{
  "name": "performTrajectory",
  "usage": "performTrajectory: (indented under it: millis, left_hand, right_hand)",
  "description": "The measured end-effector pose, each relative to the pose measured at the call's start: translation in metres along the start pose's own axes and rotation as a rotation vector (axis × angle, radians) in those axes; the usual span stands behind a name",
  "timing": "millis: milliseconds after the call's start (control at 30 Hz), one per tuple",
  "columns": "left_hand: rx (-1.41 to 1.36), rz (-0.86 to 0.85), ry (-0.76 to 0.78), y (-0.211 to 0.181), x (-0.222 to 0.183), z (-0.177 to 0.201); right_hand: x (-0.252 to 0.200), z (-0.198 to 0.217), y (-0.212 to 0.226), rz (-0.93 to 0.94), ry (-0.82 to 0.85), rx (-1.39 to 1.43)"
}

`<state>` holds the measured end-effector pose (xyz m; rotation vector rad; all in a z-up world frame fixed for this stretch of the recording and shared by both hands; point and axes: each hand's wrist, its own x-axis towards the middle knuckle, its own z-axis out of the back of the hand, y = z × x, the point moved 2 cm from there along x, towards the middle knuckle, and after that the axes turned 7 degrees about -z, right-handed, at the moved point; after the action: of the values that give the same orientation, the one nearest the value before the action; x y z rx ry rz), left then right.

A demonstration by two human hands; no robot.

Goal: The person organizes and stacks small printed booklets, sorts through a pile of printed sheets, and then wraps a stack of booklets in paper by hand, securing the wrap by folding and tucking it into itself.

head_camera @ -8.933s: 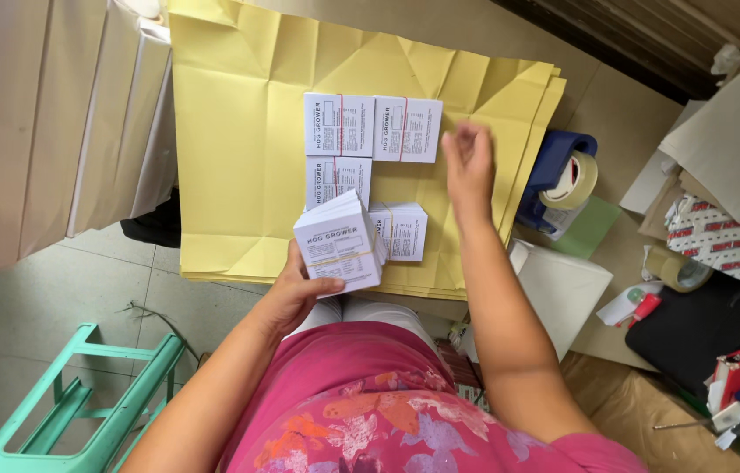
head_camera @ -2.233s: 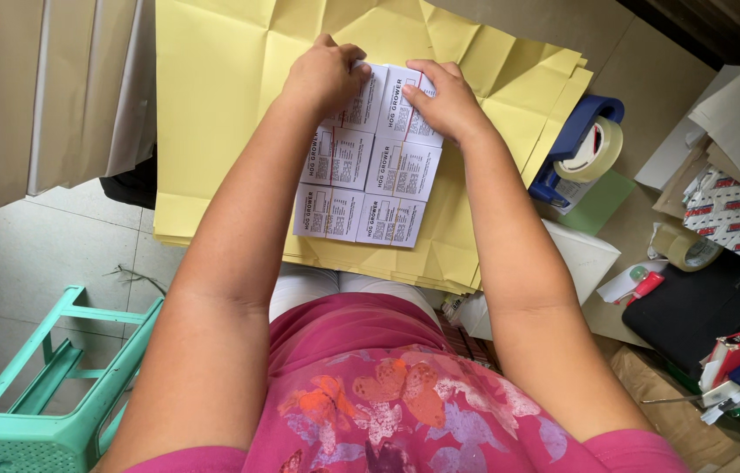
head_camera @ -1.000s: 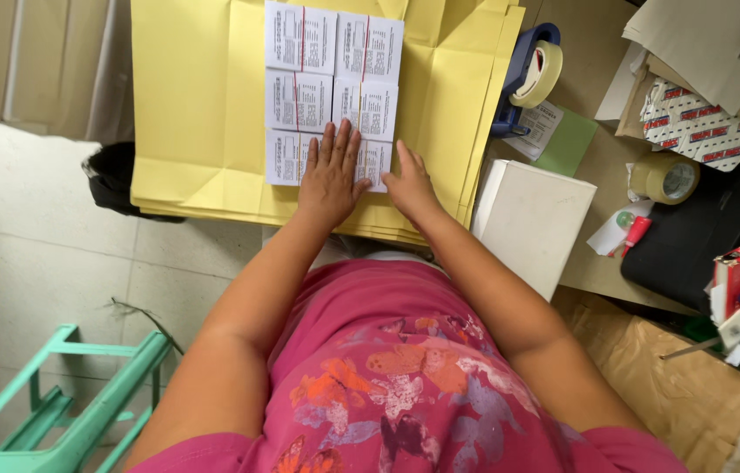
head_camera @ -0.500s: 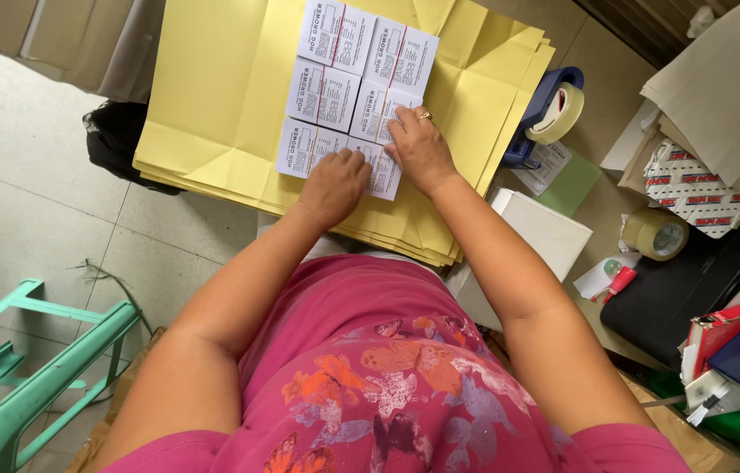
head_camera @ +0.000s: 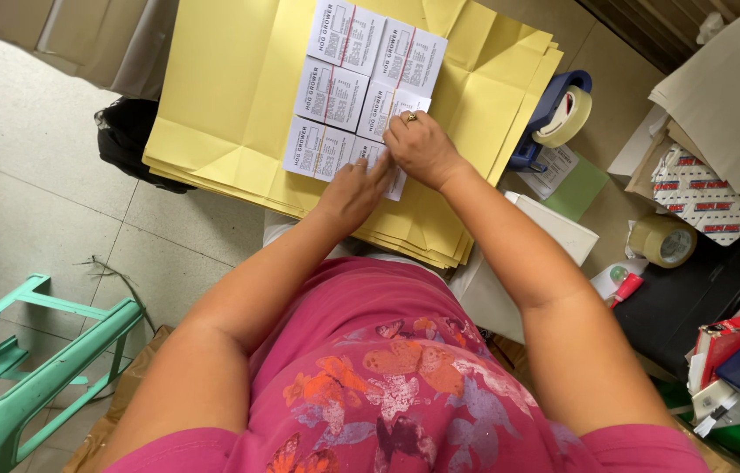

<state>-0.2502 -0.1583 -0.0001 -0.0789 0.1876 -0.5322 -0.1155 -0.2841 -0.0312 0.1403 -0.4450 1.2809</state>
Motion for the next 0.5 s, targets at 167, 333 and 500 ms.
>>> performTrajectory:
  millis: [167,333,500]
  left_hand:
    - [0.079,-0.020,-0.073,-0.011,0.022,-0.042]
    - [0.124,0.002,-0.032,-0.017,0.023,-0.047]
    - [0.125,0.007,-0.056,-0.018,0.022,-0.045]
  right_hand:
    - [0.008,0.015,-0.017,0.109,-0.014,0.021]
    - [-0.001,0.013,-0.033,0.132,-0.025,0.066]
    - [-0.001,0.019,-0.029,0.108,-0.032,0.101]
